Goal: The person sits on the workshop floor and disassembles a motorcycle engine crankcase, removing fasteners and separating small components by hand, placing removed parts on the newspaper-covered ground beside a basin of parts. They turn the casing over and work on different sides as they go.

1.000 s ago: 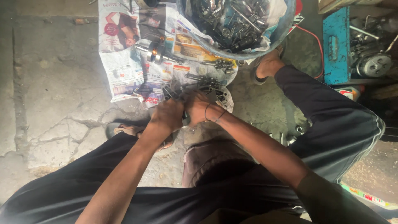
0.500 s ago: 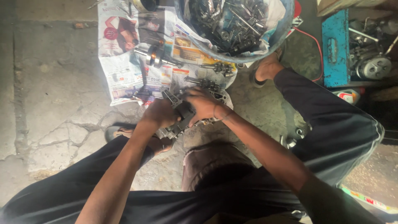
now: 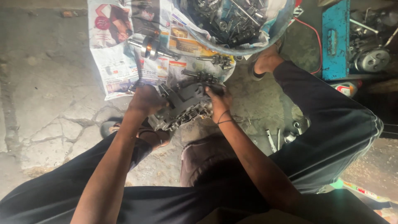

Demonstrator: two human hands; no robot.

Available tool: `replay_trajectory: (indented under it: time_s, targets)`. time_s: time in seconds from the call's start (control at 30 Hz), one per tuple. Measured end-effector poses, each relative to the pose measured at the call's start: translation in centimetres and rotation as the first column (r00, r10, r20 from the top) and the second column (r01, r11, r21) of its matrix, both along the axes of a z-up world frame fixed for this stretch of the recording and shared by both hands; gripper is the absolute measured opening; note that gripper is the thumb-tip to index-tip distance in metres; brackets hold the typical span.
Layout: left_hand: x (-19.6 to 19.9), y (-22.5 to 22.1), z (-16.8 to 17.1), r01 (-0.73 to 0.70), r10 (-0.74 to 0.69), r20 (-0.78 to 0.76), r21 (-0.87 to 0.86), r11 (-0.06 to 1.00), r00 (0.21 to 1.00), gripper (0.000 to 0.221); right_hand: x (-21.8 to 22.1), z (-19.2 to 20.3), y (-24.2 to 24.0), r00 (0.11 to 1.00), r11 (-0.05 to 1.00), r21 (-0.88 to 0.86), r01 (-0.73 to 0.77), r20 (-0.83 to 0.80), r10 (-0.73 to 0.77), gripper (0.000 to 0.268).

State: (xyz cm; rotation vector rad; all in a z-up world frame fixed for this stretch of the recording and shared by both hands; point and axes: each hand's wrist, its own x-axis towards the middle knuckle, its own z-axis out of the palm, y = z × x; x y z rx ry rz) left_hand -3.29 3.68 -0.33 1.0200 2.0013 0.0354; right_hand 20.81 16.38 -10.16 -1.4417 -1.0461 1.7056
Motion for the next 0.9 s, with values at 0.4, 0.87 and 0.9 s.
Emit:
replay_trajectory:
  time_s: [0.4, 0.87, 0.9]
  targets:
    - [-0.7, -0.9, -3.9, -0.115, 0.157, -0.128, 0.286, 0.951, 0.979, 0.044, -3.8, 3.5, -9.7, 0.775, 0.487, 0.603, -0.632, 0.502, 0.384, 0.037]
    - [0.5, -1.4, -3.9, -0.167, 0.21, -0.121, 0.291, 0.942, 0.97, 0.051, -0.6, 3.0, -8.2, 0.726, 0.475, 0.558, -0.68, 0.602, 0.333, 0.036]
    - [0.6, -1.4, -4.3, -0.148, 0.201, -0.148, 0.307, 0.94, 0.968, 0.049, -0.4, 3.2, -10.1, 0.716, 0.49, 0.527, -0.695, 0.571, 0.401, 0.033]
